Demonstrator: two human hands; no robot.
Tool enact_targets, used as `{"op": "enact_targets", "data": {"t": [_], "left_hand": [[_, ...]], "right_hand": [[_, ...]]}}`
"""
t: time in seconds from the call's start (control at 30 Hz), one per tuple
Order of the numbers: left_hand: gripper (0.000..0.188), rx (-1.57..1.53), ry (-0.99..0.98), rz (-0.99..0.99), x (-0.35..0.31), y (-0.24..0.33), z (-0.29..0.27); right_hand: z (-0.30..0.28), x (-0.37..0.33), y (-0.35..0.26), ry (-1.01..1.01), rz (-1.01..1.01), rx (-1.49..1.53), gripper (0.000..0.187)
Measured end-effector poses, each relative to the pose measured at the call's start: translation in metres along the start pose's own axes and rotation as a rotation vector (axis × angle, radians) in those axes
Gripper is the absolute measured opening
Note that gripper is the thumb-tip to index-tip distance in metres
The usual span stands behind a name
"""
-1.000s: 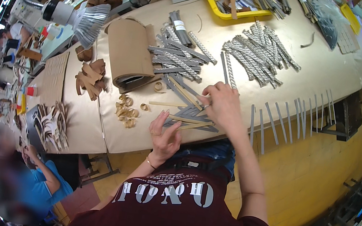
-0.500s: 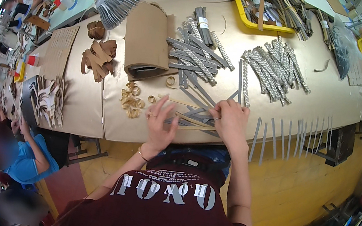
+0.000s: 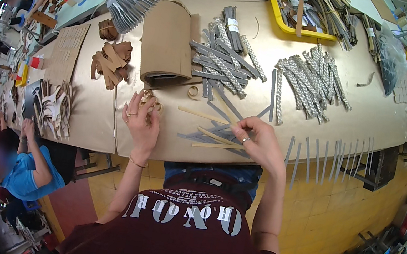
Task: The person repeatedly picks up small rubber bands and silver braided cords from a workbench, threads the bands onto the cords, and places the finished pieces into a row of upright slots. The person also moves aside a yellow tray and other items to access materials.
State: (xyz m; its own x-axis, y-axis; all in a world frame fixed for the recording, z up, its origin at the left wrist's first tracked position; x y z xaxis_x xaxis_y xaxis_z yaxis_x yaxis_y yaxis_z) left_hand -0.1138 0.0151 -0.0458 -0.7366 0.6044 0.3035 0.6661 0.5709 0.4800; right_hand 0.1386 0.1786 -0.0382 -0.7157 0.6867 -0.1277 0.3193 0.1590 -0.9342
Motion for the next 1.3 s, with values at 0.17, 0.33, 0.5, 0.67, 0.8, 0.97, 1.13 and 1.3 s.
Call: {"op": "enact_targets", "data": {"t": [0.17,0.33,0.5,0.67,0.8,0.97,1.13,1.3], "left_hand": [[0.026,-0.563,-0.281,-0.165,-0.001,0.040,-0.004],[0.022,-1.271,-0.666,-0.454,-0.002,0.088,0.012],[0.018,-1.270,-0.569,-0.393,0.012,0.104,0.000],[0.026,-0.949,-0.207,0.007,0.023,0.118,-0.038],[0.031,-0.805,-0.193,0.207,0.017,0.140,-0.046],[0.030,-0.772,-0.170,0.277,0.009,0.151,-0.049],[0.031,-0.738,-0.127,0.331,0.006,0.153,-0.054],[0.032,-0.707,-0.153,0.345,0.001,0.158,-0.052]], "right_hand": [[0.019,0.005,-0.018,-0.140,-0.098,0.178,0.024],[0.024,0.001,-0.030,-0.165,-0.155,0.229,0.022],[0.012,0.003,-0.049,0.101,-0.204,0.081,0.016],[-0.007,-0.006,-0.082,0.392,-0.314,-0.184,0.016],[0.002,-0.010,-0.105,0.276,-0.370,0.137,0.012],[0.001,-0.011,-0.122,0.329,-0.394,0.119,0.010],[0.002,-0.012,-0.127,0.342,-0.467,0.036,0.011],[0.001,-0.013,-0.124,0.371,-0.504,0.012,0.011]]}}
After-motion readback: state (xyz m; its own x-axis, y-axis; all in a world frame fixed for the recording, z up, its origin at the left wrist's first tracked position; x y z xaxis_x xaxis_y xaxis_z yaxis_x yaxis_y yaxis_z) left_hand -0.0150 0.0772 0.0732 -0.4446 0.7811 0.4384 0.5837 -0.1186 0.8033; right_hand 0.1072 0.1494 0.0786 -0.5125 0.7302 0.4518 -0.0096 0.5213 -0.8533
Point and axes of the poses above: each hand's wrist, its own x-axis towards the middle knuckle, its own z-axis out of the palm, y = z × x, the point moved 7 cm from there along x, towards the middle knuckle, and after that the axes turned 15 degrees about -z, right-handed, at the moved point
